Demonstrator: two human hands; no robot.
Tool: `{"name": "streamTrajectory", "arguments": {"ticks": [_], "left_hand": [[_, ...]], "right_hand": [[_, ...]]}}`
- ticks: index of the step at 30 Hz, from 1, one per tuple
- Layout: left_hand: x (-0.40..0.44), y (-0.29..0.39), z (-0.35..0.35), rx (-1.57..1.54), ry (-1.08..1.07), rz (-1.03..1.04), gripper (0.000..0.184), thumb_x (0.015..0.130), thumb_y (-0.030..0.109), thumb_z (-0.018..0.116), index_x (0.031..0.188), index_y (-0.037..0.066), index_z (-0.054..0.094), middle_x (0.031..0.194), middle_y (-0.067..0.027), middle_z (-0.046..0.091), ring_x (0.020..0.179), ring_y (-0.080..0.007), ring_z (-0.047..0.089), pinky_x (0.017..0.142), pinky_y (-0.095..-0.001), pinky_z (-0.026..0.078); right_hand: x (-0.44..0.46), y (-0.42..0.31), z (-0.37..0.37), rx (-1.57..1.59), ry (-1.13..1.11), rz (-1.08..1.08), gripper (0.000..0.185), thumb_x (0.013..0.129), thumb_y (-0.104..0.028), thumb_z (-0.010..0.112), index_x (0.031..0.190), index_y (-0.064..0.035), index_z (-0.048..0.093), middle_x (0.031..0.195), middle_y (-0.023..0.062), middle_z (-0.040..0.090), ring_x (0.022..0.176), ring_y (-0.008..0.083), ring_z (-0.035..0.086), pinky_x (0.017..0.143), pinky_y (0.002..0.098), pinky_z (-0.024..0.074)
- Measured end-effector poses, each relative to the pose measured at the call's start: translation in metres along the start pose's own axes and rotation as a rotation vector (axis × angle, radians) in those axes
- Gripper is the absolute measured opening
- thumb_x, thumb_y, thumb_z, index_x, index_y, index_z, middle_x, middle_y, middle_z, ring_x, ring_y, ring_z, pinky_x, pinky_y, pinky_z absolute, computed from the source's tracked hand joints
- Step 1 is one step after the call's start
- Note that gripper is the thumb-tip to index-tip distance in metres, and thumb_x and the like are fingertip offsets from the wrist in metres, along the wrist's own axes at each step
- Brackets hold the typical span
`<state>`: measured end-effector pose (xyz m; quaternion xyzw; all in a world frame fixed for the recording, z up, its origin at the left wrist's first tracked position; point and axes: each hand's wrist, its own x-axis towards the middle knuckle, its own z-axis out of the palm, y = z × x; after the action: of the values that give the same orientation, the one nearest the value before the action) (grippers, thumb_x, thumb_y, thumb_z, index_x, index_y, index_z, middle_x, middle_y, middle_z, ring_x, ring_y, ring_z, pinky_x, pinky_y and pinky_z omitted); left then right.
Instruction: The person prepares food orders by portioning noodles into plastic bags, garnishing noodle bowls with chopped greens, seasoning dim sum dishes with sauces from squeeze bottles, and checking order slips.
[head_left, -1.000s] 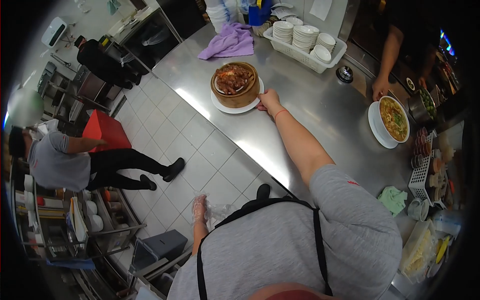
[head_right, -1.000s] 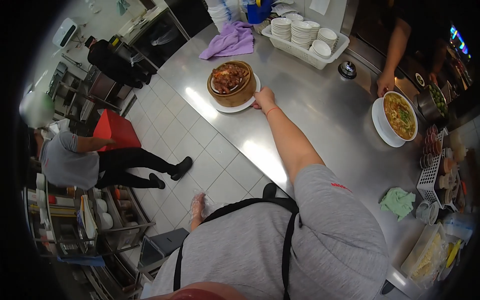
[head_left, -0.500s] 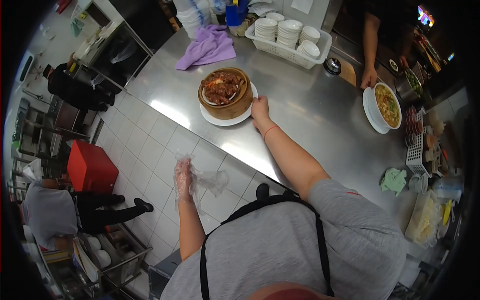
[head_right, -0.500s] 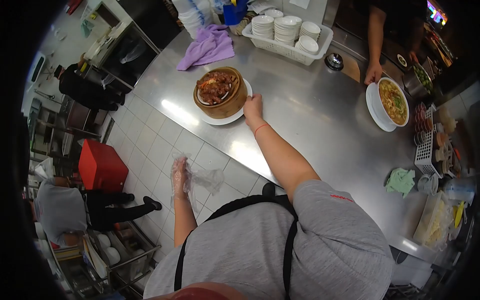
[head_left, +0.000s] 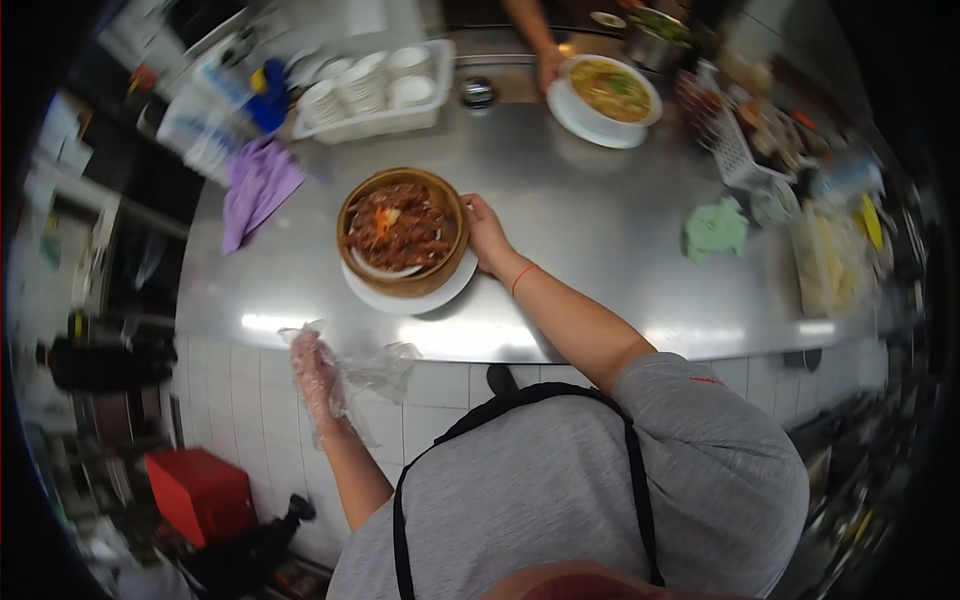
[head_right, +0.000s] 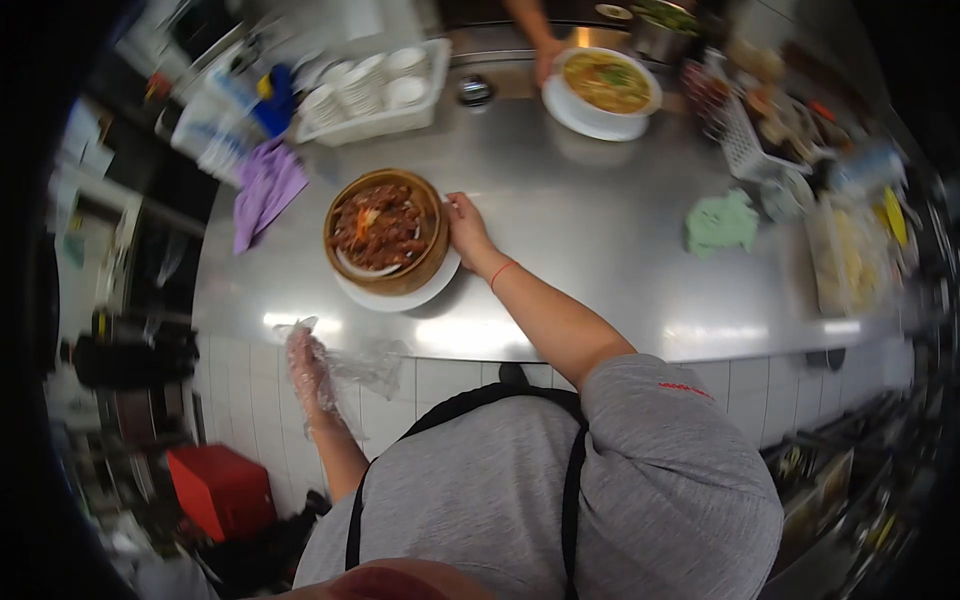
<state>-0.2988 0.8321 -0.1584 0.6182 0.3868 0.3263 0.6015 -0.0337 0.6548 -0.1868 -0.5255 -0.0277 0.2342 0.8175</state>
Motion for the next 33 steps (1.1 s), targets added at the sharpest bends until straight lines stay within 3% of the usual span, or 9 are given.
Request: {"name": "streamTrajectory", "arguments": {"ticks": [7,10,16,21,23,27,29,32,33], "left_hand": [[-0.018,0.042,0.133,-0.287,-0.361,-0.020,0.016,0.082,0.020,0.060,0.092,0.009,0.055,0.067,0.0041,0.047,0.057,-0.0056,0.043,0.050,-0.0192,0.034],[-0.096,0.089,0.227,-0.245,-0.526,-0.013,0.020,0.082,0.021,0.059,0.098,0.008,0.056,0.066,0.0048,0.046,0.056,-0.0053,0.043,0.049,-0.0187,0.033],[-0.243,0.139,0.409,-0.230,-0.803,0.284,0.028,0.086,0.030,0.052,0.102,0.008,0.056,0.077,0.0038,0.048,0.067,-0.0061,0.041,0.059,-0.0206,0.034],[-0.335,0.165,0.547,-0.354,-1.019,0.159,0.030,0.087,0.032,0.050,0.104,0.007,0.053,0.078,0.0032,0.049,0.068,-0.0067,0.042,0.061,-0.0212,0.036],[-0.373,0.183,0.594,-0.669,-1.218,0.095,0.031,0.087,0.030,0.051,0.105,0.005,0.051,0.080,0.0007,0.051,0.068,-0.0066,0.044,0.060,-0.0213,0.037],[-0.429,0.210,0.679,-0.760,-1.083,0.183,0.028,0.087,0.027,0.052,0.103,0.004,0.051,0.080,-0.0008,0.049,0.070,-0.0086,0.045,0.063,-0.0224,0.039],[-0.442,0.216,0.713,-0.403,-0.641,0.850,0.030,0.089,0.028,0.049,0.105,0.003,0.050,0.084,-0.0027,0.049,0.077,-0.0125,0.047,0.071,-0.0267,0.041],[-0.487,0.208,0.754,-0.647,-0.823,0.618,0.033,0.091,0.030,0.045,0.108,0.002,0.048,0.093,-0.0067,0.052,0.085,-0.0173,0.048,0.079,-0.0306,0.039],[-0.487,0.195,0.781,-0.564,-0.694,0.991,0.035,0.091,0.031,0.042,0.111,0.002,0.046,0.095,-0.0068,0.054,0.088,-0.0179,0.050,0.079,-0.0335,0.041]], "right_hand": [[-0.117,-0.106,-0.175,-0.042,0.144,-0.108,0.019,0.091,-0.018,0.040,0.103,-0.0050,0.047,0.087,0.0066,0.056,0.079,0.0116,0.050,0.070,0.0241,0.0420],[-0.200,-0.146,-0.264,-0.071,0.273,-0.202,0.021,0.091,-0.018,0.039,0.105,-0.0043,0.047,0.090,0.0077,0.056,0.082,0.0132,0.051,0.073,0.0260,0.0428],[-0.364,-0.190,-0.427,-0.045,0.744,-0.319,0.019,0.090,-0.016,0.039,0.102,-0.0046,0.048,0.087,0.0067,0.056,0.079,0.0110,0.050,0.069,0.0248,0.0428],[-0.473,-0.218,-0.506,-0.071,1.060,-0.497,0.018,0.090,-0.016,0.040,0.101,-0.0044,0.048,0.085,0.0050,0.055,0.077,0.0096,0.049,0.066,0.0237,0.0423],[-0.503,-0.219,-0.533,-0.021,1.116,-0.523,0.018,0.090,-0.016,0.040,0.102,-0.0047,0.047,0.085,0.0047,0.055,0.077,0.0095,0.049,0.066,0.0237,0.0424],[-0.538,-0.227,-0.572,0.116,1.235,-0.588,0.016,0.091,-0.017,0.040,0.101,-0.0058,0.046,0.085,0.0042,0.056,0.076,0.0094,0.051,0.066,0.0234,0.0441],[-0.550,-0.233,-0.592,0.170,1.257,-0.645,0.016,0.091,-0.018,0.040,0.100,-0.0057,0.047,0.086,0.0042,0.056,0.076,0.0091,0.052,0.066,0.0224,0.0456],[-0.560,-0.250,-0.633,0.159,1.303,-0.662,0.015,0.091,-0.017,0.041,0.098,-0.0050,0.047,0.088,0.0038,0.056,0.079,0.0088,0.053,0.067,0.0222,0.0457],[-0.561,-0.263,-0.642,0.168,1.321,-0.658,0.015,0.092,-0.017,0.041,0.097,-0.0052,0.048,0.089,0.0033,0.056,0.082,0.0091,0.053,0.069,0.0231,0.0457]]}}
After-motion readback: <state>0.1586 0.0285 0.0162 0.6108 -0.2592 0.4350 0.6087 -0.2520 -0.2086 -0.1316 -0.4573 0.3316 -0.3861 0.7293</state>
